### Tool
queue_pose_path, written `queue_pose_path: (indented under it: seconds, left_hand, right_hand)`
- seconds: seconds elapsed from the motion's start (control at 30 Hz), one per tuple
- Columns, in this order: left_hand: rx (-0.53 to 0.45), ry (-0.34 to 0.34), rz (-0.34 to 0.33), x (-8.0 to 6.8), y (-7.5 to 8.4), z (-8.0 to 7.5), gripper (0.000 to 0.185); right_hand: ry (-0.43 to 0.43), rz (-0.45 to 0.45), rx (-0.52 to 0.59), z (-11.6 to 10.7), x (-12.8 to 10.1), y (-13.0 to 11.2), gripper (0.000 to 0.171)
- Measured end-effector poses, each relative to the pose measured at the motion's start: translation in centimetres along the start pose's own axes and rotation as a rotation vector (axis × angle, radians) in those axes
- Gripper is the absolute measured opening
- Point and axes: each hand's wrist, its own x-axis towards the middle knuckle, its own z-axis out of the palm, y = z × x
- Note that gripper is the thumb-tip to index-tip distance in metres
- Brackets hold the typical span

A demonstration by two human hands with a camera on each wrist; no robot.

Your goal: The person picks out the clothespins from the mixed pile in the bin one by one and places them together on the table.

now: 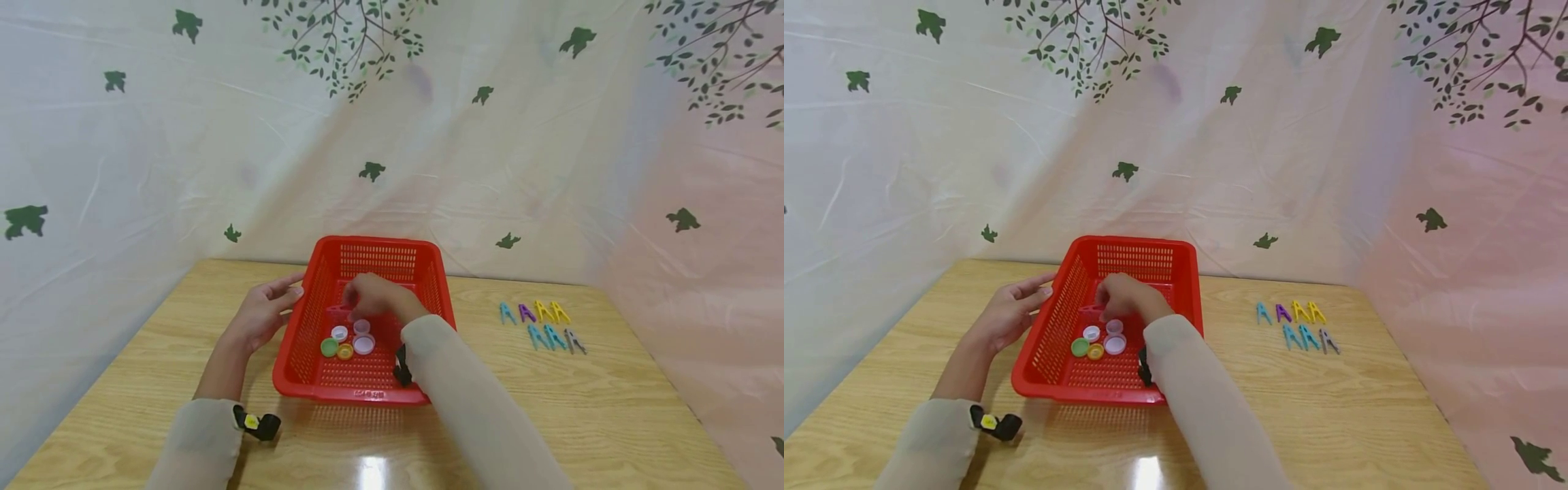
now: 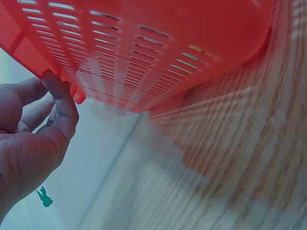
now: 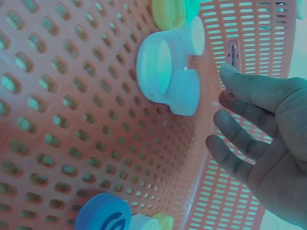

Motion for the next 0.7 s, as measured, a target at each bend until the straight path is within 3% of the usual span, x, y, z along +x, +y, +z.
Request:
queue_pose_path:
  seconds: [0.27,0.7]
  left_hand:
    - [0.003,0.002,0.001,0.0,-0.1,0.0,0.057]
    - [-0.004,-0.009,0.007,0.1,0.0,-0.1,0.055]
  right_hand:
    - [0.035,-0.065,-0.057,-0.7,-0.2,-0.4,0.021]
    - [0.113,-0.086,-0.017,-1.9,-1.1,-1.2,0.026]
